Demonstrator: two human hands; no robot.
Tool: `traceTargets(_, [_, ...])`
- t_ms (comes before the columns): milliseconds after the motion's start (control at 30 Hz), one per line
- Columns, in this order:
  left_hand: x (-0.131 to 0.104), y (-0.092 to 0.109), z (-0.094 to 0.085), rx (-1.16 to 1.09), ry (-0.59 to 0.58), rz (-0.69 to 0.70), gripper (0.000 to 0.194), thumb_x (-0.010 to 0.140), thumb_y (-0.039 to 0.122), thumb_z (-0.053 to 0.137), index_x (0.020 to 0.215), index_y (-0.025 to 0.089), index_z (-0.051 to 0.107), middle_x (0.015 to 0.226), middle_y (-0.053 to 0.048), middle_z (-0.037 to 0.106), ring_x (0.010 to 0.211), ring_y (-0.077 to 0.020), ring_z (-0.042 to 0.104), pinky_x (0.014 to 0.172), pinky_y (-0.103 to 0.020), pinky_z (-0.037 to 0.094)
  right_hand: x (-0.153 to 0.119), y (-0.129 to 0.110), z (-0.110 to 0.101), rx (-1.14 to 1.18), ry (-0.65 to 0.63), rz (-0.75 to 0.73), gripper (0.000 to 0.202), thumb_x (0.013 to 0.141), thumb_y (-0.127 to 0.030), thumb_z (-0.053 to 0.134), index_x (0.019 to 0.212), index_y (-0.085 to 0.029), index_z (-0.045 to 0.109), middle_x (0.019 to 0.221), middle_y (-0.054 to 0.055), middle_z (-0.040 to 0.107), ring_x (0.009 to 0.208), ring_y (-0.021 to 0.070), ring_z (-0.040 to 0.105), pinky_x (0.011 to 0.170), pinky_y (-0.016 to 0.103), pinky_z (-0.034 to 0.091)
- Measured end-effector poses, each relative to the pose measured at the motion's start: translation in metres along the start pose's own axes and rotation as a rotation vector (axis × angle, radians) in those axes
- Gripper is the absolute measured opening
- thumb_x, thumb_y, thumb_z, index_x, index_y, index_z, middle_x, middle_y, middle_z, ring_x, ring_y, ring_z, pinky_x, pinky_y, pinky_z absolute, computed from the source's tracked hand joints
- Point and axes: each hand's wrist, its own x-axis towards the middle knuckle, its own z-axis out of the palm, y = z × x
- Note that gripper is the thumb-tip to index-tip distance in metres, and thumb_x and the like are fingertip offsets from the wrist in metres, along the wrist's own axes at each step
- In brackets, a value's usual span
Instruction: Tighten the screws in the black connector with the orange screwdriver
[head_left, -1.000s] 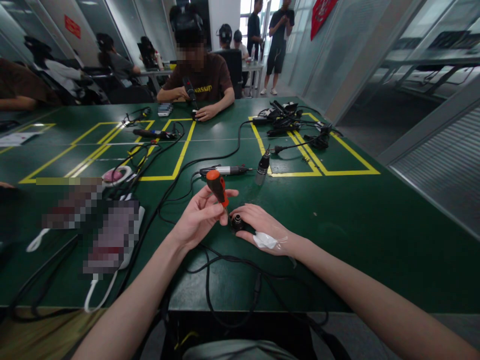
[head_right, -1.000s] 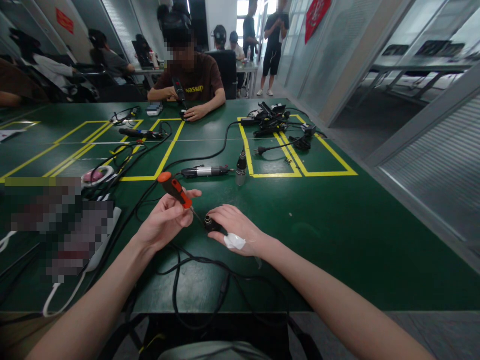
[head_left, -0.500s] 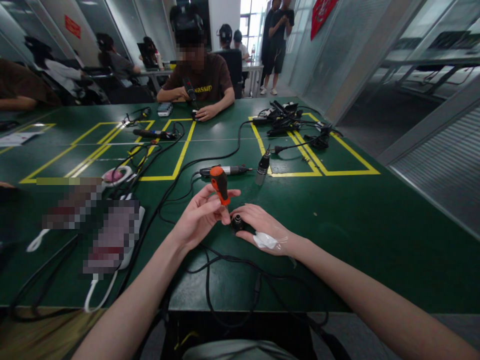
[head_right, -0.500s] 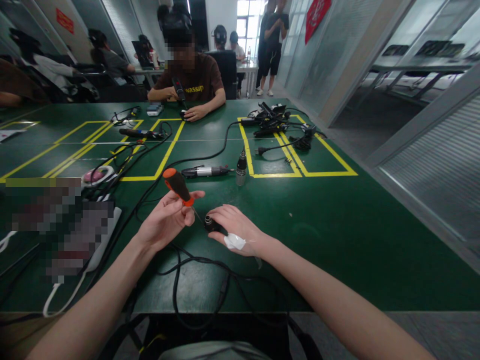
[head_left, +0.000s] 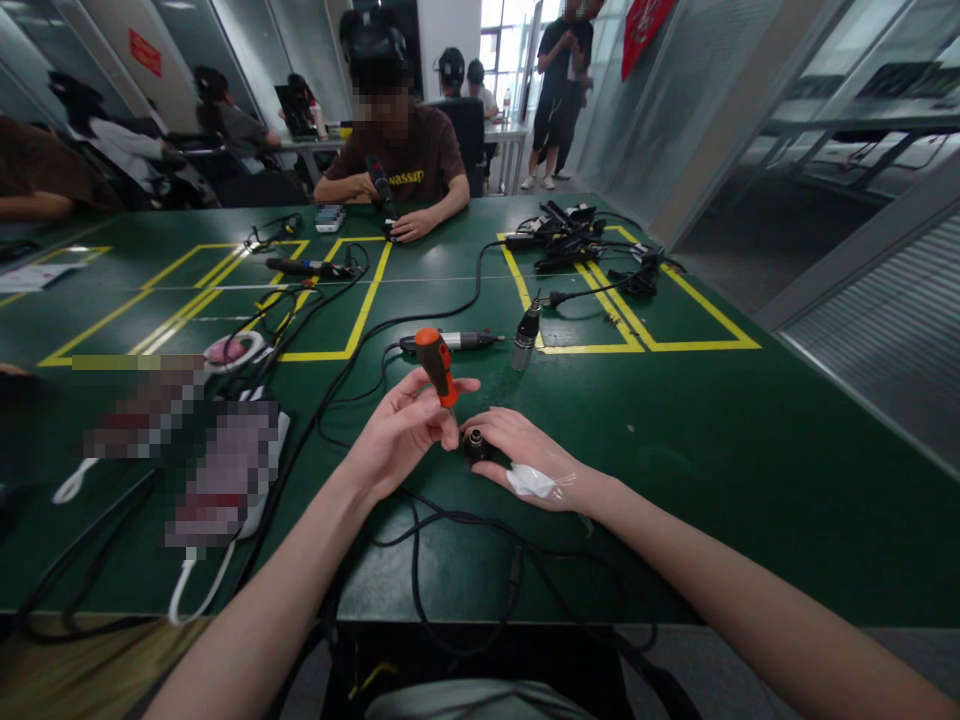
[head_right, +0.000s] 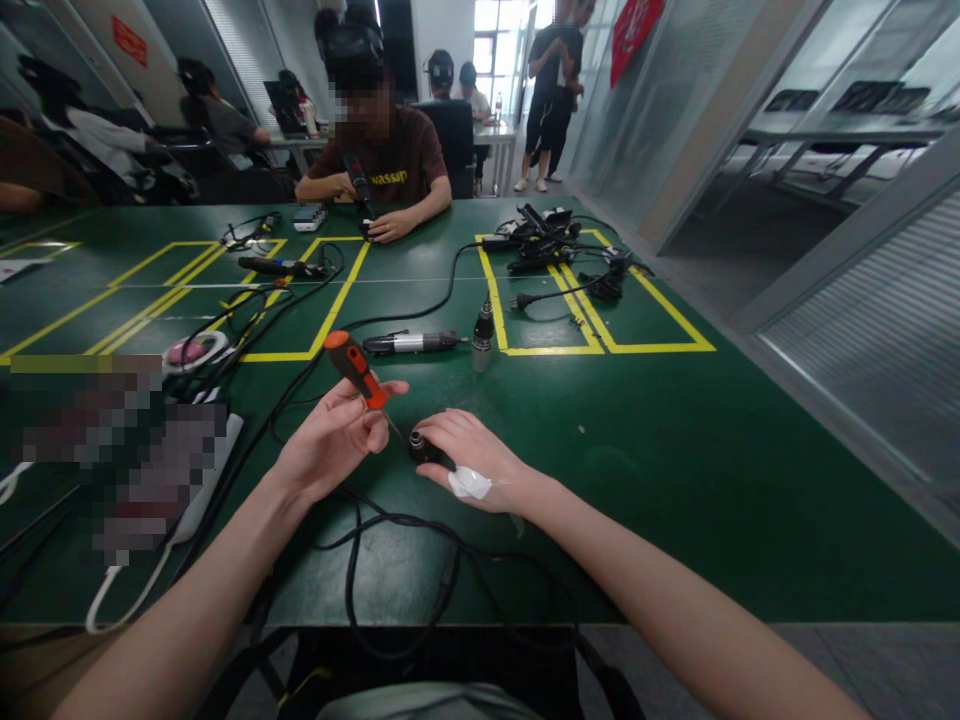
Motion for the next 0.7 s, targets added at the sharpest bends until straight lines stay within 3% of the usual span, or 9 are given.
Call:
traceTargets(167, [0.0012,0.0005,0.0005,0.004,0.019,-0.02,0.027,0.081,0.03,0.082,0.102,0.015,0.075,0.101,-0.009,0.08,0.053,-0.0074,0.064,0.052,-0.019,0.052,-0.0002,0.001,0.0013,-0.003,0.007,-0.004,0.024,0.1,-0.031,0.063,0.12,-0.018,0.06,0.128,0.016,0.068,0.124,0.0305,0.062,0.113,0.057,0.044])
traceTargets(400, [-0.0002,-0.0007,-0.0007,0.027,0.005,0.004,0.03,0.072,0.024,0.089,0.096,0.017,0.073,0.103,-0.006,0.079,0.053,-0.0055,0.063,0.054,-0.018,0.051,0.0015,-0.0001,-0.0004,0.012,0.01,-0.004,0.024,0.098,-0.028,0.064,0.121,-0.019,0.06,0.126,0.014,0.069,0.123,0.0288,0.063,0.109,0.054,0.048])
traceTargets(600, [0.0003,0.0005,-0.0002,0.011,-0.001,-0.023,0.031,0.08,0.032,0.082,0.106,0.017,0.074,0.102,-0.009,0.08,0.055,-0.0089,0.064,0.054,-0.021,0.053,0.0009,0.0,0.0008,0.004,0.003,-0.003,0.023,0.099,-0.029,0.064,0.119,-0.019,0.061,0.126,0.015,0.07,0.123,0.0298,0.063,0.111,0.056,0.046])
traceTargets(700, [0.0008,-0.0001,0.0,0.033,0.021,-0.011,0.027,0.08,0.031,0.082,0.101,0.014,0.075,0.103,-0.009,0.079,0.053,-0.0071,0.062,0.053,-0.02,0.052,0.0006,-0.0001,0.0015,0.001,0.01,-0.001,0.025,0.098,-0.028,0.065,0.12,-0.017,0.061,0.126,0.016,0.069,0.123,0.0303,0.063,0.113,0.056,0.044])
